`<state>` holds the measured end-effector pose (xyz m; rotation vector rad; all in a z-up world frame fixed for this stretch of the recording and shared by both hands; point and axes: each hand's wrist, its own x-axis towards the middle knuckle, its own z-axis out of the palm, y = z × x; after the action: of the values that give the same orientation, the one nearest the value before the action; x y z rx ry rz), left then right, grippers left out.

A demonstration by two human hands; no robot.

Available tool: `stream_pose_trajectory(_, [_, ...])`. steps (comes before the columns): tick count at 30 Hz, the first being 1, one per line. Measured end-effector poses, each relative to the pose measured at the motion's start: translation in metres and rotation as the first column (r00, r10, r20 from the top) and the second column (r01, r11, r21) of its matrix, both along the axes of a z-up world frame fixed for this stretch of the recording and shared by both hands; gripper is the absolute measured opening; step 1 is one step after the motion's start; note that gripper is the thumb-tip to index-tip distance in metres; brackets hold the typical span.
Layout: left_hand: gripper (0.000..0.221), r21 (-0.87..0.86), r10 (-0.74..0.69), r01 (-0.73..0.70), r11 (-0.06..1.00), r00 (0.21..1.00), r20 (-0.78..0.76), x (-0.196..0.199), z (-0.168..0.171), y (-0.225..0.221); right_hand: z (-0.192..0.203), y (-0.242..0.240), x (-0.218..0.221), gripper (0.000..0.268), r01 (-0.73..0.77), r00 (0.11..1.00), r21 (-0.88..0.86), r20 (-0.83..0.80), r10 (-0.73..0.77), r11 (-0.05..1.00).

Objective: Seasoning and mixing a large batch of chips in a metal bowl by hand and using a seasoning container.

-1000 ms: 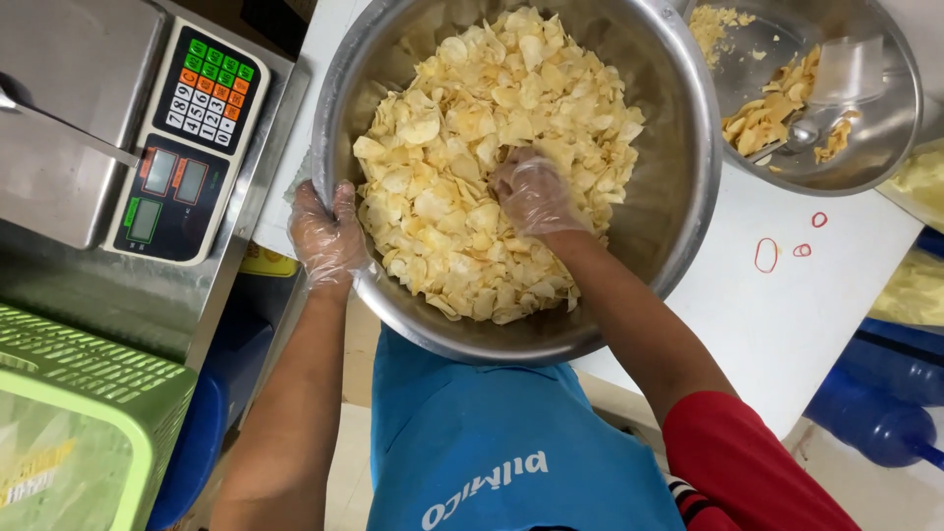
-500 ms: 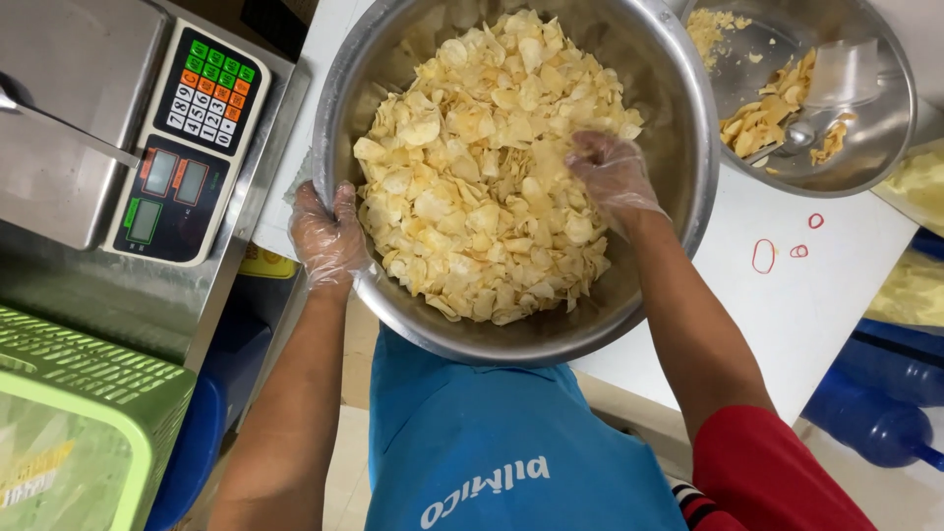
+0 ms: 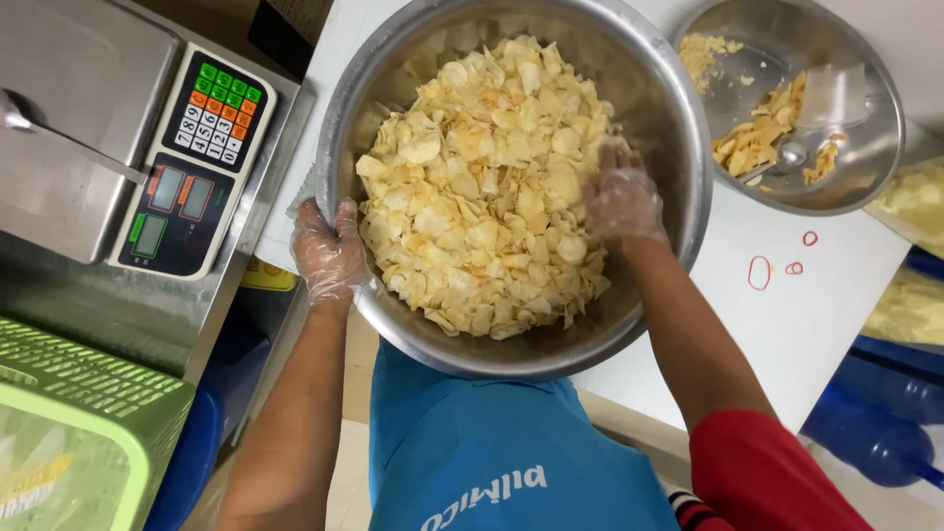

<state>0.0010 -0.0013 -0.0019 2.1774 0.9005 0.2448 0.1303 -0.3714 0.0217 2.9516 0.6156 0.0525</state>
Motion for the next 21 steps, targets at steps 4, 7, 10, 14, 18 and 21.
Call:
stream_pose_trajectory(4, [0.031,-0.005,0.01,-0.01,1.0,1.0,-0.008,-0.003,-0.002,-0.001,-0.008,-0.014,-0.044,0.07,0.382,0.774,-0.038,-0.533,-0.342,0.923])
stream_pose_trajectory(7, [0.029,-0.007,0.012,-0.012,1.0,1.0,-0.014,-0.001,-0.004,0.0,-0.012,-0.035,-0.073,0.057,0.374,0.716,-0.114,-0.595,-0.365,0.92])
stream_pose_trajectory(10, [0.028,-0.003,-0.002,0.002,1.0,0.999,-0.036,-0.002,0.004,0.0,0.009,-0.037,-0.074,0.046,0.386,0.714,-0.023,-0.626,-0.315,0.922])
stream_pose_trajectory(14, [0.03,0.001,-0.005,0.005,1.0,1.0,-0.018,-0.001,0.006,-0.002,0.055,-0.024,-0.039,0.033,0.685,0.602,0.269,-0.733,-0.318,0.677])
stream_pose_trajectory(18, [0.033,-0.013,-0.003,0.003,1.0,0.998,-0.063,-0.006,-0.002,0.002,0.026,-0.028,-0.008,0.048,0.606,0.677,0.141,-0.608,-0.415,0.783])
stream_pose_trajectory(21, [0.035,-0.017,0.012,-0.013,1.0,0.996,-0.088,-0.003,-0.006,0.002,-0.014,-0.029,0.013,0.047,0.577,0.741,0.07,-0.465,-0.485,0.814])
